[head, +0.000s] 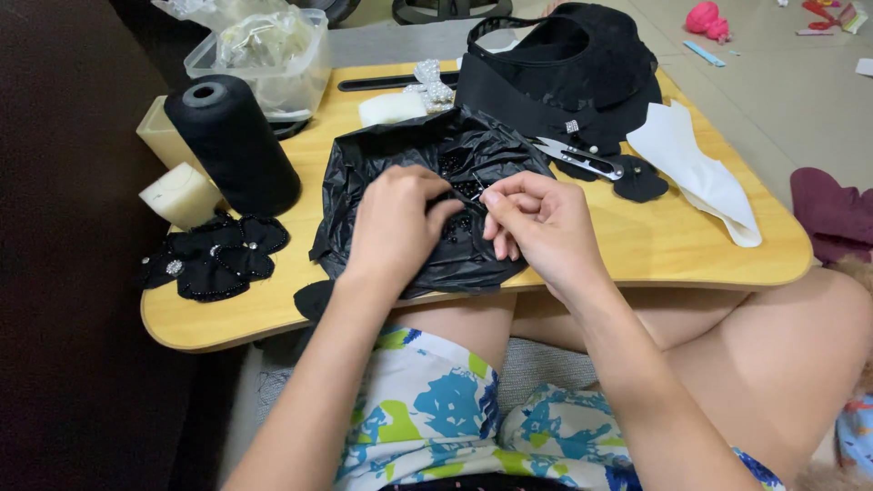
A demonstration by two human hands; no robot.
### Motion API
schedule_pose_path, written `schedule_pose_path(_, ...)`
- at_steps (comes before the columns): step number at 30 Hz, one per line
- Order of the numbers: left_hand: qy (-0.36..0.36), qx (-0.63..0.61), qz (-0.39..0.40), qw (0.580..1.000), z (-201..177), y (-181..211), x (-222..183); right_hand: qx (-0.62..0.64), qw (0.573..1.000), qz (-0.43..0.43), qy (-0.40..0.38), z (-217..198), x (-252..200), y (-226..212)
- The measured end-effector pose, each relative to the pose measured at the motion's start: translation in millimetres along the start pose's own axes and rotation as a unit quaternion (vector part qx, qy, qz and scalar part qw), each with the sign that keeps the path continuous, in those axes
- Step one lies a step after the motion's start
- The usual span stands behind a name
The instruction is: Decorate a black fabric item by attaching small black beads using a needle.
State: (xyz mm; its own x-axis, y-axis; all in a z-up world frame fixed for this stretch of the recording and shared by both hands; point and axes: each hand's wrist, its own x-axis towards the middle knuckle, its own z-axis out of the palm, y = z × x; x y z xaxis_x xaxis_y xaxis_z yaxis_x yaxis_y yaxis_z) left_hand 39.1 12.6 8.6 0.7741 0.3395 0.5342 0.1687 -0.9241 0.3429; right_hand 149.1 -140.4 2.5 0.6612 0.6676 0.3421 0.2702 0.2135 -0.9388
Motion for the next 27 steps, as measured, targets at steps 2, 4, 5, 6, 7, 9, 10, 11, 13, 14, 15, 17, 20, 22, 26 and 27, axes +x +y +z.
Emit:
schedule_pose_path(2,0.017,0.019,-0.015,1.0,-1.5,-10.5,2.1,0.003,1.0,0.001,-0.001,1.9,-0.6,-1.9)
schedule_pose_path(4,0.032,0.035,-0.026,0.999,-0.1,-19.9,3.8,0.004,1.0,0.001,0.003,0.8,-1.3,-2.5)
schedule_pose_path(5,0.051,0.026,-0.018,0.998,0.7,-25.3,3.3,0.013,1.0,0.003,0.002,0.6,-1.1,-2.2)
schedule_pose_path(6,0.071,0.018,-0.011,0.997,1.3,-30.8,2.8,0.022,1.0,0.004,0.001,0.4,-0.9,-2.0)
schedule_pose_path(7,0.071,0.018,-0.01,0.997,0.5,-30.8,2.1,0.023,1.0,0.004,0.002,0.7,-0.6,-2.5)
schedule_pose_path(9,0.099,0.01,-0.002,0.995,-0.8,-30.8,-0.3,0.034,0.999,0.003,0.006,1.4,-0.7,-3.2)
schedule_pose_path(10,0.099,0.011,-0.002,0.995,-1.7,-28.1,-2.0,0.034,0.999,0.004,0.006,1.2,-1.0,-2.2)
schedule_pose_path(11,0.11,0.002,-0.004,0.994,-2.9,-25.4,-3.1,0.036,0.999,0.005,0.007,1.0,-1.0,-1.7)
schedule_pose_path(13,0.121,-0.006,-0.005,0.993,-5.1,-21.7,-4.6,0.038,0.999,0.006,0.008,0.8,-0.9,-1.9)
schedule_pose_path(14,0.13,-0.005,-0.005,0.991,-6.1,-20.8,-5.1,0.036,0.999,0.007,0.007,0.8,-1.0,-2.5)
schedule_pose_path(15,0.14,-0.004,-0.004,0.99,-7.0,-19.9,-5.5,0.033,0.999,0.007,0.006,0.7,-1.1,-3.2)
schedule_pose_path(17,0.143,-0.006,-0.002,0.99,-8.7,-19.0,-7.3,0.032,0.999,0.006,0.004,0.8,-1.6,-5.3)
schedule_pose_path(20,0.144,-0.012,0.003,0.989,-8.1,-19.9,-8.2,0.03,1.0,0.004,0.002,0.2,-1.5,-4.8)
schedule_pose_path(22,0.143,-0.015,0.006,0.99,-7.5,-19.9,-8.4,0.03,1.0,0.004,0.0,0.2,-1.2,-3.6)
schedule_pose_path(26,0.124,-0.037,0.041,0.991,-9.5,-13.2,-7.7,0.031,1.0,0.006,0.0,0.5,-1.3,-2.1)
schedule_pose_path(27,0.116,-0.029,0.056,0.991,-10.6,-10.7,-7.0,0.029,1.0,0.006,0.0,0.2,-0.9,-2.2)
